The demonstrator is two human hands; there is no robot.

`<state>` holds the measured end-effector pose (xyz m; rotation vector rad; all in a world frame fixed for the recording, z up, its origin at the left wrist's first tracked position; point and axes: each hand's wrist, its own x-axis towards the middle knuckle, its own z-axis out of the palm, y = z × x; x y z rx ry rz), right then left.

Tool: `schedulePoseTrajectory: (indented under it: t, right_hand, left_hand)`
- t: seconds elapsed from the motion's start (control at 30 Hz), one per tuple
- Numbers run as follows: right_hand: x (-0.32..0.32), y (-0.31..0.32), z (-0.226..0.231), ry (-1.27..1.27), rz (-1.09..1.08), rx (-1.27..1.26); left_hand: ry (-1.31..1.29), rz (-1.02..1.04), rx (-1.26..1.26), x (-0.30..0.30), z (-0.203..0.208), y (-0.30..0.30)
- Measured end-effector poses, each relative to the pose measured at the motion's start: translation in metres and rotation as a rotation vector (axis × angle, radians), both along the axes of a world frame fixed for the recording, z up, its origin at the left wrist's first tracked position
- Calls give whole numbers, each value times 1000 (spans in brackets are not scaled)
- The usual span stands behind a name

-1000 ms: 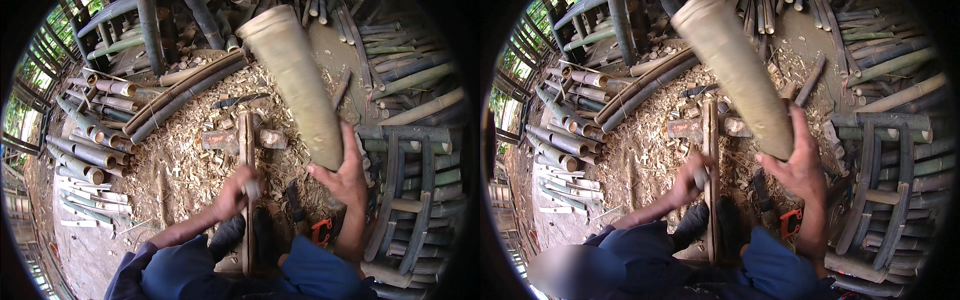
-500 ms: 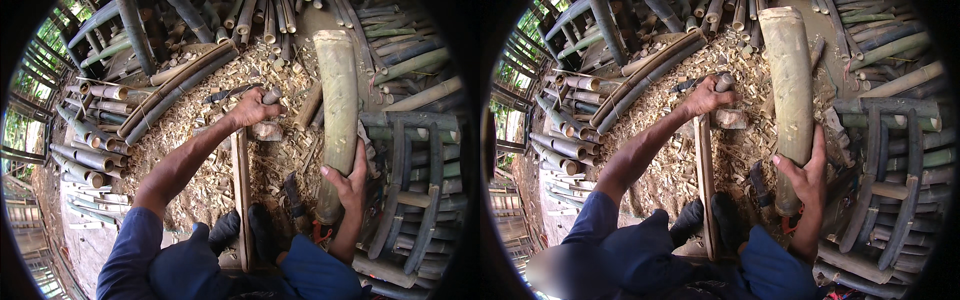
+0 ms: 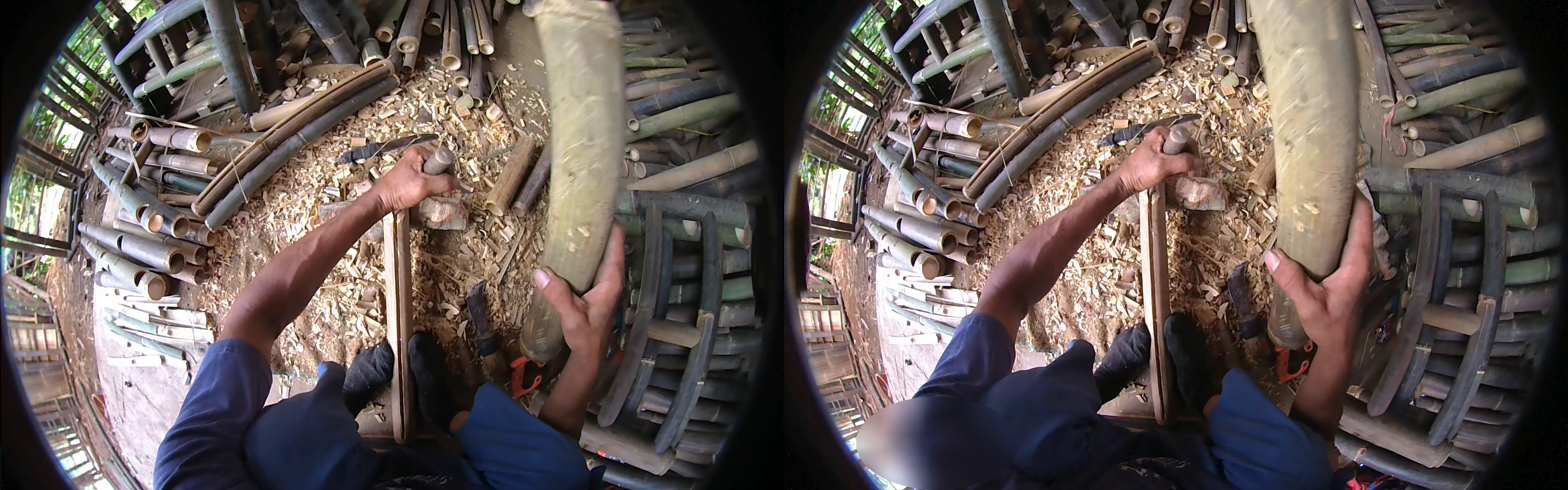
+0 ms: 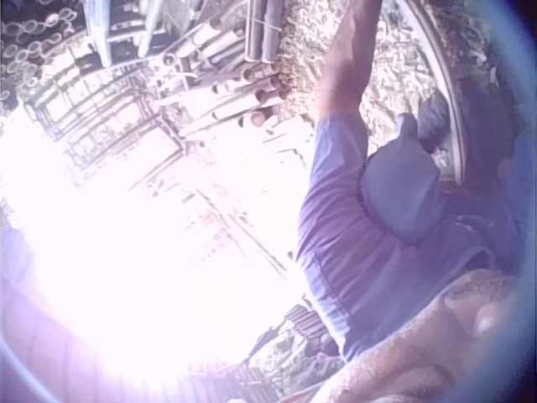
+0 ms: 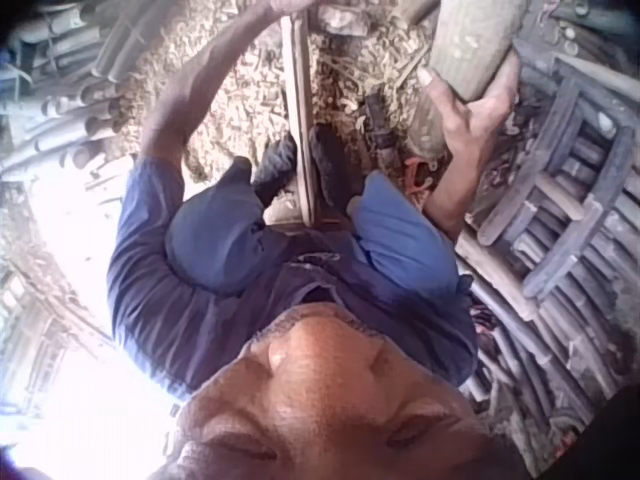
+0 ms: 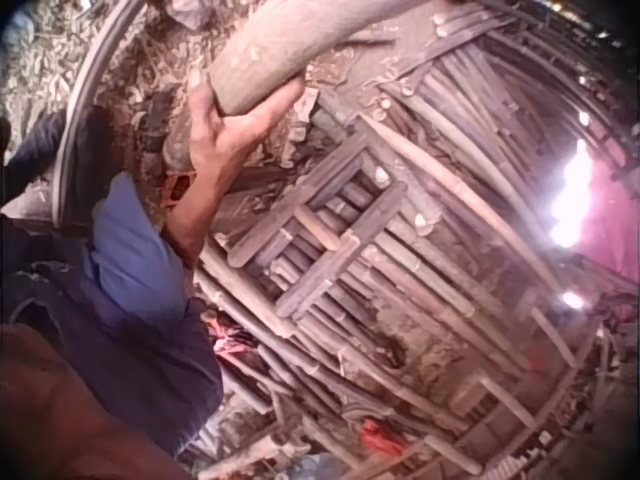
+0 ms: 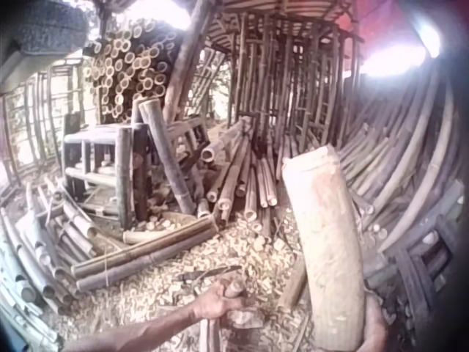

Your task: The person splits a bamboo pole into two halves using a knife and a wooden mallet. They hold the bamboo vertically between their legs, position the knife at the top, and strike the handle with the mallet to drive the blade through the length of the pole.

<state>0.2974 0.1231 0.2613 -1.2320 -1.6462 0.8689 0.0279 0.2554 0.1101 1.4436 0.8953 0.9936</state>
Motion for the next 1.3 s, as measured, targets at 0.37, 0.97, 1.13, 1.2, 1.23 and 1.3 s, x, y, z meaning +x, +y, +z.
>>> schedulePoseTrajectory:
  t: [0.37,0.97,1.13,1.2,1.23,1.3]
  right_hand:
    - [-68,51,-8,-680,223,-41]
    - [164,29,-234,-269,-655,-345]
    - [145,16,-224,-605,-482,-219]
    - [112,-6,-208,-610,-203,-242]
    - [96,-21,-201,-850,-71,-394]
    - [80,-55,-221,-1108,212,-505]
  left_hand:
    - [-42,62,-88,-20,8,-21]
    - [1235,605,-364,-161,-134,-260]
    - [1626,779,-236,-181,-126,-278]
    - [1449,800,-100,-177,-127,-272]
    - [1372,741,34,-175,-136,-270]
    - [1061,674,2,-159,-130,-262]
